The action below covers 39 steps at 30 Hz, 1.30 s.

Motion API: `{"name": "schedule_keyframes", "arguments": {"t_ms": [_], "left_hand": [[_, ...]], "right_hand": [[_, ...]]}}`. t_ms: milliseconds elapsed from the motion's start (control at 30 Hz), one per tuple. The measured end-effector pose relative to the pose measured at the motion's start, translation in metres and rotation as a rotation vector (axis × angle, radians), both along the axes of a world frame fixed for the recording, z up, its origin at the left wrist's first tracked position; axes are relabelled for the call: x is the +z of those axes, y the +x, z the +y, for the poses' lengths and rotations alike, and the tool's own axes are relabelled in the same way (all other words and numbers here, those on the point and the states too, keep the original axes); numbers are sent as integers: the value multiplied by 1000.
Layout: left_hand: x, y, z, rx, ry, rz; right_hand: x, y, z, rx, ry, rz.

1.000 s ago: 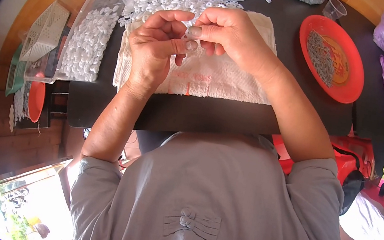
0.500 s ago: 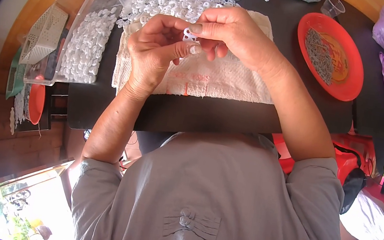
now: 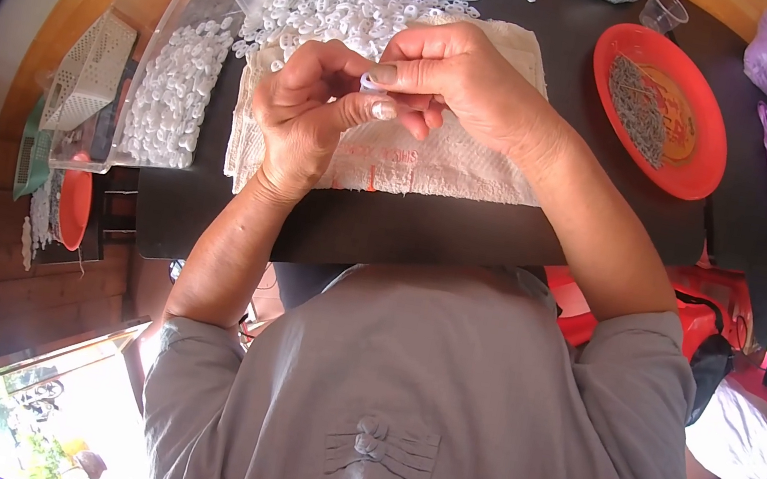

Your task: Assembling small white plastic components by manually inserting metal pieces.

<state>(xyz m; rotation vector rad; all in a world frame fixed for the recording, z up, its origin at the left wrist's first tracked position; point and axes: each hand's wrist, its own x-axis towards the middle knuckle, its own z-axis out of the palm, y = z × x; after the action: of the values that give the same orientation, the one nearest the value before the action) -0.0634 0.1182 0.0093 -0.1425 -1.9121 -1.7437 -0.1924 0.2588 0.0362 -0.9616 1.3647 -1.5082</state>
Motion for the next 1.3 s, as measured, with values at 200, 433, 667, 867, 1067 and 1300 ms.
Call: {"name": "schedule_keyframes", "arguments": {"t_ms": [200, 433, 667, 867, 1067, 1300], "left_hand": [[5, 2, 3, -29, 39, 17], [-3, -1, 0, 43, -23, 51], [-5, 0, 0, 18, -8, -31], [-6, -3, -5, 21, 9, -41], [-6, -12, 4, 19, 115, -10], [-2, -15, -7, 64, 143, -237]], "right_hand": [[-3, 5, -1, 18, -53, -65], [-9, 6, -1, 76, -34, -158], [-16, 3, -2, 90, -46, -185], [-16, 1, -4, 91, -39, -202], [-14, -9, -5, 61, -16, -45], [-6, -18, -2, -116, 29, 141]]}}
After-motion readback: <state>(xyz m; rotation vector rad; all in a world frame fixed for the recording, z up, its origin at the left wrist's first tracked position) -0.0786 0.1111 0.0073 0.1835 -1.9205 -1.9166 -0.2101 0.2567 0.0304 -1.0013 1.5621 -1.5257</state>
